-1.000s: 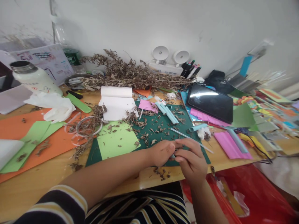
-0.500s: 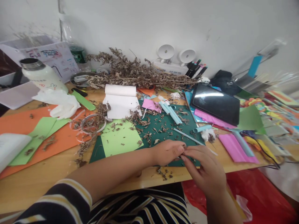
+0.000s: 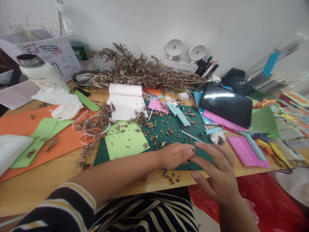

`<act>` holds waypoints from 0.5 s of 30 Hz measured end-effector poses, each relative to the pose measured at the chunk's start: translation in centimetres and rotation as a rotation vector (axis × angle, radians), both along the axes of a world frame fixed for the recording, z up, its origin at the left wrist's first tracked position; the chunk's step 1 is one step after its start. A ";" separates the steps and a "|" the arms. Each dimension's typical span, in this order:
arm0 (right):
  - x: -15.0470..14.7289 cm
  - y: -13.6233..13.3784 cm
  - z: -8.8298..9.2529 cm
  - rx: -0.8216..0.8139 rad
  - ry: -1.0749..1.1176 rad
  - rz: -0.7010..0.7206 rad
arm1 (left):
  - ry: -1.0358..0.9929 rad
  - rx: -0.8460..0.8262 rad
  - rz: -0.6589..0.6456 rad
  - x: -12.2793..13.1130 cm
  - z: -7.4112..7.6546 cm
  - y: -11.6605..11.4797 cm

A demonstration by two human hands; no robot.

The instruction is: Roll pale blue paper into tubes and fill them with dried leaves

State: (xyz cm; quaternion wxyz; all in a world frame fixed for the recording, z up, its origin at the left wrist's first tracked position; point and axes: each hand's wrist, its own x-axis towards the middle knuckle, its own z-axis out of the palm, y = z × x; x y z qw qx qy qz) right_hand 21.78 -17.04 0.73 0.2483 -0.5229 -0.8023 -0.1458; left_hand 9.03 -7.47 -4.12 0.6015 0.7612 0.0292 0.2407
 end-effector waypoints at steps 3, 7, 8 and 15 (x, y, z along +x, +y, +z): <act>-0.7 0.3 0.9 -0.097 -0.072 -0.026 | -0.010 0.014 0.007 0.1 -0.1 0.0; -1.8 0.9 2.4 -0.308 -0.219 -0.095 | -0.055 0.018 0.016 0.2 -0.3 0.1; -1.9 1.0 2.7 -0.353 -0.238 -0.089 | -0.055 0.020 0.015 0.3 -0.4 0.1; -0.5 0.7 4.0 -0.119 0.263 0.011 | 0.004 -0.036 0.007 0.1 0.3 0.0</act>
